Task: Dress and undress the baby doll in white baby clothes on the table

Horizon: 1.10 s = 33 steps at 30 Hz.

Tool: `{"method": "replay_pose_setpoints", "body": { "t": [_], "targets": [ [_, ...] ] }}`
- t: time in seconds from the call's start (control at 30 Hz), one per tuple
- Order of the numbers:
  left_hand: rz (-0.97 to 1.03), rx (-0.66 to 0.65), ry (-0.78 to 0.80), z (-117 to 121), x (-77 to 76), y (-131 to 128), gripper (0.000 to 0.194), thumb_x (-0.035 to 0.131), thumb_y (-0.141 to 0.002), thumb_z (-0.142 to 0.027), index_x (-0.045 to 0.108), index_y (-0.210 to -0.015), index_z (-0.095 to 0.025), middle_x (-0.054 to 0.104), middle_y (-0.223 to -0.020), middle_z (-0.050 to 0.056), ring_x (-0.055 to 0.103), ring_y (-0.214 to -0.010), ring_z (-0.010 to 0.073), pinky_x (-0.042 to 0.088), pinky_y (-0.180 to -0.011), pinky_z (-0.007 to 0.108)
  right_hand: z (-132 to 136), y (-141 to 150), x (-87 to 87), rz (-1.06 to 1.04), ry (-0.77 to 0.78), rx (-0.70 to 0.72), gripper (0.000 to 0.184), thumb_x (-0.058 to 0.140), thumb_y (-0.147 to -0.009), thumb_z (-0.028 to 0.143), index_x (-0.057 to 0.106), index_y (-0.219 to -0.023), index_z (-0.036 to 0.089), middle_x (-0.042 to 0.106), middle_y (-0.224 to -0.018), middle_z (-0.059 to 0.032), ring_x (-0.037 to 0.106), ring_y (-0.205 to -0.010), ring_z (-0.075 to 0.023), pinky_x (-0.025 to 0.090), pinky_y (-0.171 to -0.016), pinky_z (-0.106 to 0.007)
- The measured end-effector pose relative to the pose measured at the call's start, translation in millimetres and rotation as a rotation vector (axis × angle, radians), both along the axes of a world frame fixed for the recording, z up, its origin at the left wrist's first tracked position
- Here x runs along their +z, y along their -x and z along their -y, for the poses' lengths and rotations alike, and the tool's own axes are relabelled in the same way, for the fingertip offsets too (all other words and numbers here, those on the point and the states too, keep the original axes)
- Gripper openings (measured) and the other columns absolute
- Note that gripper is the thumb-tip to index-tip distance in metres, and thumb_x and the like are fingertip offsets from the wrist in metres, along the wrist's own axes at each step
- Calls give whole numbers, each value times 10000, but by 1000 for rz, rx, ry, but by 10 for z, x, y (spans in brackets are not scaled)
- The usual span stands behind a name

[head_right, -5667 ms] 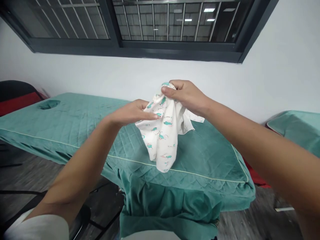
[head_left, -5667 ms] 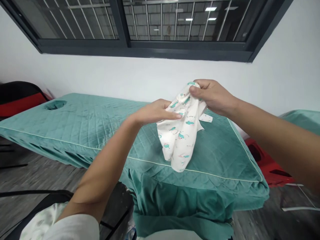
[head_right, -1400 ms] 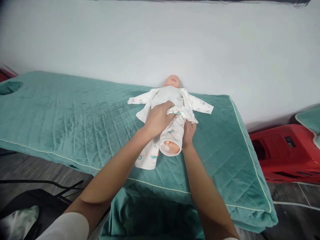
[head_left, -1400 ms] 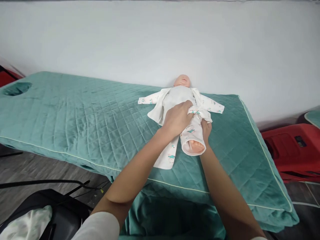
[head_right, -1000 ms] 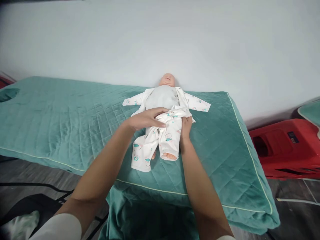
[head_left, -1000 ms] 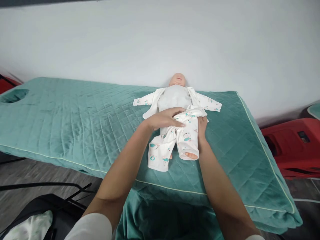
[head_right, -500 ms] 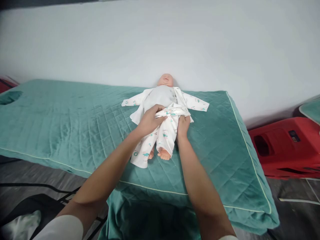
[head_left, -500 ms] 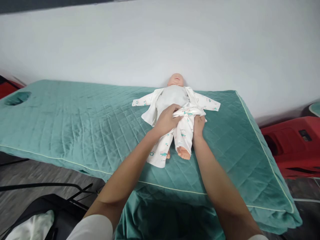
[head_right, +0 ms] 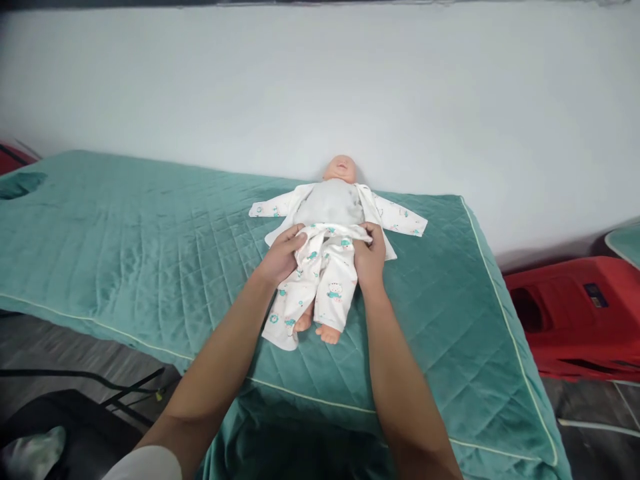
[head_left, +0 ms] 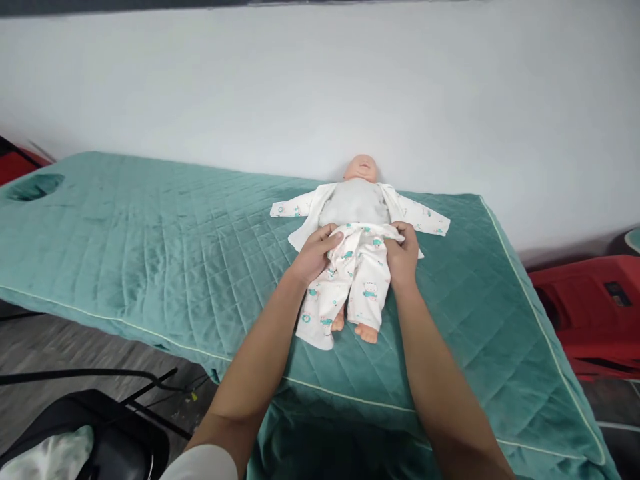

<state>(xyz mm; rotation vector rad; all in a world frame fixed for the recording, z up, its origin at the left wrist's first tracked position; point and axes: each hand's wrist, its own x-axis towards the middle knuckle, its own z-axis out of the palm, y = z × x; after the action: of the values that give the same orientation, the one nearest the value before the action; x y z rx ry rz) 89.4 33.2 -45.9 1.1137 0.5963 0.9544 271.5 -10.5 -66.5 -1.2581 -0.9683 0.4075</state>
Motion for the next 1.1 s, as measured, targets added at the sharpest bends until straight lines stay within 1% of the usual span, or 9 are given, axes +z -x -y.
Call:
{"method": "replay_pose_setpoints", "body": {
  "t": [0.17,0.3,0.43,0.6,0.67,0.8,0.93,1.03,1.1],
  "targets": [
    [209,25,101,-60,-69,48,454,807,-691,-474,458,-706,-185,395,-631,-55,371,-551,71,346,-541,210,244,107,350,458,113,315,262,641,-833,333,628,-1078,240,641,-1097,-43,566,-1060,-224,405,-959,-361],
    [197,16,104,-48,-59,31,474,812,-680,-494,455,-705,-183,415,-630,-53,381,-543,69,328,-520,202,153,189,681,677,345,608,294,654,-841,505,668,-943,230,679,-949,-25,595,-913,-222,435,-854,-358],
    [206,11,96,-18,-36,79,495,815,-661,-556,504,-713,-175,459,-632,-48,416,-547,70,343,-525,200,-34,217,837,438,389,741,351,639,-831,544,619,-779,198,624,-768,1,562,-748,-167,449,-695,-294],
    [8,-431,133,17,45,231,597,927,-519,-403,659,-979,-132,669,-840,35,602,-672,145,446,-597,232,-93,152,709,-122,325,724,458,678,-786,585,420,-657,229,413,-572,50,387,-512,-101,359,-491,-250],
    [-23,-476,164,26,56,241,545,906,-573,-343,673,-1010,-115,691,-857,56,626,-679,157,470,-618,245,-78,141,652,-202,337,768,478,699,-781,568,379,-653,237,358,-528,74,312,-453,-82,302,-450,-240],
    [167,-212,187,31,10,152,452,847,-657,-386,671,-1001,-152,673,-759,25,616,-611,140,481,-607,248,-61,192,650,-22,399,825,357,726,-788,503,514,-748,219,478,-552,64,414,-492,-99,340,-484,-233],
    [208,43,156,15,-42,79,343,827,-687,-392,640,-867,-169,620,-709,-20,571,-603,106,447,-601,217,-59,272,693,266,446,924,339,761,-756,455,671,-950,192,683,-860,-3,602,-773,-168,471,-680,-277],
    [147,103,116,-3,-59,75,345,830,-683,-407,629,-808,-156,594,-703,-29,523,-602,89,412,-598,207,-50,290,675,309,535,905,329,759,-745,467,708,-908,186,710,-901,-21,628,-834,-204,485,-721,-309],
    [102,77,108,-11,-52,87,369,812,-695,-453,645,-841,-158,597,-710,-25,514,-603,94,396,-588,211,-50,279,641,178,547,838,322,738,-757,454,710,-922,179,715,-885,-31,635,-807,-206,491,-710,-317]
  ]
}}
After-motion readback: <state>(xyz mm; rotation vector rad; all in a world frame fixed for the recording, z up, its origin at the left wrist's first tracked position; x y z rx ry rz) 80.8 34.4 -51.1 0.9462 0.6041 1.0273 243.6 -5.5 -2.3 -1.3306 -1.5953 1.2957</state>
